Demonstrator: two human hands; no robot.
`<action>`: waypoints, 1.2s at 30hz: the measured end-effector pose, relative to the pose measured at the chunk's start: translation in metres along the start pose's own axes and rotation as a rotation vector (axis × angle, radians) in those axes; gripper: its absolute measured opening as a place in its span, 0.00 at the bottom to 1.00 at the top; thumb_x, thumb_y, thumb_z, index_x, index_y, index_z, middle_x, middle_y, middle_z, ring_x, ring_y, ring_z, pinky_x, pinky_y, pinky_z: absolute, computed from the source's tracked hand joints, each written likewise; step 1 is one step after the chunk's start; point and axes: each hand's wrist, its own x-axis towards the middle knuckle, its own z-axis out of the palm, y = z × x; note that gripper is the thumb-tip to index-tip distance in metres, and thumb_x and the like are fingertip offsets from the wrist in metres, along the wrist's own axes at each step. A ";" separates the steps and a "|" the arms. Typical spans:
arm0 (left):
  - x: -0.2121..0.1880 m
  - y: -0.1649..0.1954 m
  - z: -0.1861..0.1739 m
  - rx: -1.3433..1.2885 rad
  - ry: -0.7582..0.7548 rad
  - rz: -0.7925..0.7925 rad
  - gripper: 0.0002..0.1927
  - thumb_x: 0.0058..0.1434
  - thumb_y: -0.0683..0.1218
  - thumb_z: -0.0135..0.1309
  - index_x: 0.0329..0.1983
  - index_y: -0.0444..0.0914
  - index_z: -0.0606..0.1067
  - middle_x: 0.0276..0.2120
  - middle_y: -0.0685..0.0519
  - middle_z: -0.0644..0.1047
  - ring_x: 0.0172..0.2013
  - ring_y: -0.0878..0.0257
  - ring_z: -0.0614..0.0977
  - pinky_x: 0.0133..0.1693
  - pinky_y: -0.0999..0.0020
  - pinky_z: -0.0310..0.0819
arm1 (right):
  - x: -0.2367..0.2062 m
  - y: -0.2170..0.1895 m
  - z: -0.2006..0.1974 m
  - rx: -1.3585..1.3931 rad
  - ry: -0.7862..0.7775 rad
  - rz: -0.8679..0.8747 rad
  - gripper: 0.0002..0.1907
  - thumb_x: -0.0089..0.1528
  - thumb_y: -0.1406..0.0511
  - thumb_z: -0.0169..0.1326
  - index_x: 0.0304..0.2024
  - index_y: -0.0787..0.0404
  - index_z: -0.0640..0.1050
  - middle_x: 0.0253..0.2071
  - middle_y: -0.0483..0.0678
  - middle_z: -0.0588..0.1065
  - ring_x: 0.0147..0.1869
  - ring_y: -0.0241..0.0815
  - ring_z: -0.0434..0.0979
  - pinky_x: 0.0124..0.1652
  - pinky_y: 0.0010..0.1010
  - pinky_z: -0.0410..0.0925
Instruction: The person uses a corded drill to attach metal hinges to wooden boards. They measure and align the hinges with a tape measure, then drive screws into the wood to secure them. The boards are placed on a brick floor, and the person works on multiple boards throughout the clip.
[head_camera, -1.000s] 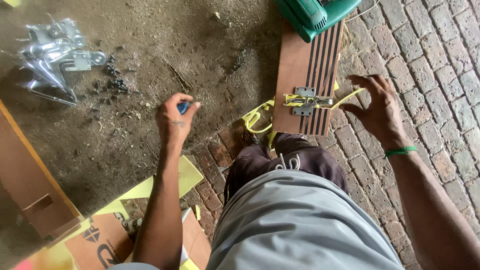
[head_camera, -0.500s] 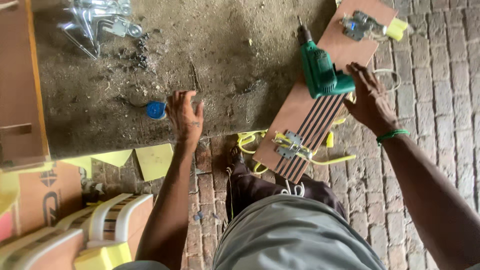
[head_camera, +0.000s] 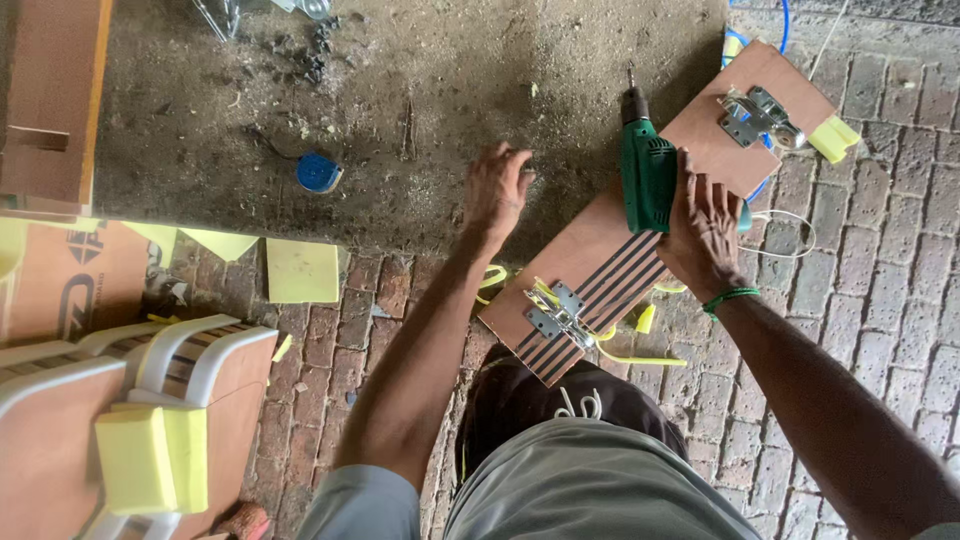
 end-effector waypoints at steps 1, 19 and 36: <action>0.004 0.000 0.003 0.015 -0.048 0.005 0.11 0.62 0.46 0.64 0.46 0.43 0.78 0.41 0.53 0.79 0.42 0.59 0.78 0.48 0.58 0.74 | 0.003 0.000 0.002 0.017 0.006 0.014 0.64 0.42 0.69 0.69 0.77 0.69 0.51 0.54 0.61 0.70 0.55 0.60 0.70 0.54 0.51 0.62; -0.041 0.038 -0.078 -0.859 -0.064 -0.401 0.06 0.70 0.39 0.53 0.46 0.35 0.78 0.40 0.48 0.84 0.35 0.65 0.85 0.37 0.72 0.83 | -0.144 0.006 -0.149 1.814 -0.321 0.515 0.37 0.54 0.73 0.57 0.68 0.67 0.68 0.55 0.61 0.79 0.50 0.54 0.81 0.47 0.47 0.74; -0.150 0.215 -0.072 -1.859 -0.033 -1.058 0.21 0.62 0.57 0.65 0.44 0.37 0.77 0.42 0.51 0.79 0.48 0.58 0.78 0.57 0.54 0.71 | -0.220 0.104 -0.149 1.657 -0.649 0.427 0.34 0.55 0.75 0.60 0.64 0.74 0.70 0.48 0.65 0.79 0.44 0.51 0.80 0.45 0.45 0.73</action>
